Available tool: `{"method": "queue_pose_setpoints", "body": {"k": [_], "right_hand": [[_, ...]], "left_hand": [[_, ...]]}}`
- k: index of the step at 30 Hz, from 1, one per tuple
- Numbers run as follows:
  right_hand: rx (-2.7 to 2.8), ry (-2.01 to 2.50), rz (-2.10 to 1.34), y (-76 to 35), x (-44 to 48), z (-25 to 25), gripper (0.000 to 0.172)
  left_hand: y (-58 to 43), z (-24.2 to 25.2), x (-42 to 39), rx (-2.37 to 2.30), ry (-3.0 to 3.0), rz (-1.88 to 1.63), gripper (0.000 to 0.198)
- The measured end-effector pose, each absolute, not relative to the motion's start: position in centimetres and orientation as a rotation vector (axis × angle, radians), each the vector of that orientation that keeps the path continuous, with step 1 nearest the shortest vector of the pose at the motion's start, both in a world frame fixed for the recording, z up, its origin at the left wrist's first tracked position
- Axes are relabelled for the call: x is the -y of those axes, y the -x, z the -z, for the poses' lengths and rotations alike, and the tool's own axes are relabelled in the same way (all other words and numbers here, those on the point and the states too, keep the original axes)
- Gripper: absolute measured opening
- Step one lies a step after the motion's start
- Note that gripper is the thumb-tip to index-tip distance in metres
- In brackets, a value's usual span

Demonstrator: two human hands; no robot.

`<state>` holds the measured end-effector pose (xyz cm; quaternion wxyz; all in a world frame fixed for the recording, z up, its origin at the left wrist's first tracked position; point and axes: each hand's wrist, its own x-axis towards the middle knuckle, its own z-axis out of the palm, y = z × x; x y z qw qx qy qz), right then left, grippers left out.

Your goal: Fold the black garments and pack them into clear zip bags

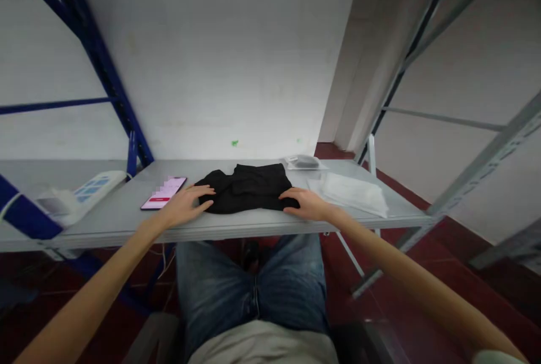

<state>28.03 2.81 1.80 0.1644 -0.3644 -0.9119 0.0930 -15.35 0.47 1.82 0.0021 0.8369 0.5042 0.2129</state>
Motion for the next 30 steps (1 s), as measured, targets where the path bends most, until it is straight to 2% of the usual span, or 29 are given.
{"method": "queue_pose_setpoints", "body": {"k": [4, 10, 15, 21, 24, 30], "right_hand": [[2.583, 0.989, -0.332, -28.9, -3.2, -2.4, 0.036], [2.585, 0.985, -0.285, -29.6, -3.8, -1.9, 0.032], [2.539, 0.933, -0.123, -29.2, -4.0, -1.8, 0.024], [2.493, 1.103, -0.219, -27.9, -4.0, -1.9, 0.036], [2.466, 1.288, -0.152, -27.4, -4.3, -1.6, 0.037], [2.207, 1.580, -0.011, -26.0, -6.6, -0.8, 0.041]], "left_hand": [[16.2, -1.8, 0.3, -1.607, -2.612, -0.607, 0.067], [16.8, -2.4, -0.6, -1.504, -2.693, -0.583, 0.041], [17.2, -2.8, -1.4, -1.477, -2.686, -0.547, 0.044], [16.6, -3.6, -1.4, -1.468, -2.531, -0.669, 0.042], [16.1, -4.4, -1.5, -1.546, -2.457, -0.707, 0.040], [15.8, -4.0, -3.4, -1.722, -2.169, -0.828, 0.052]]}}
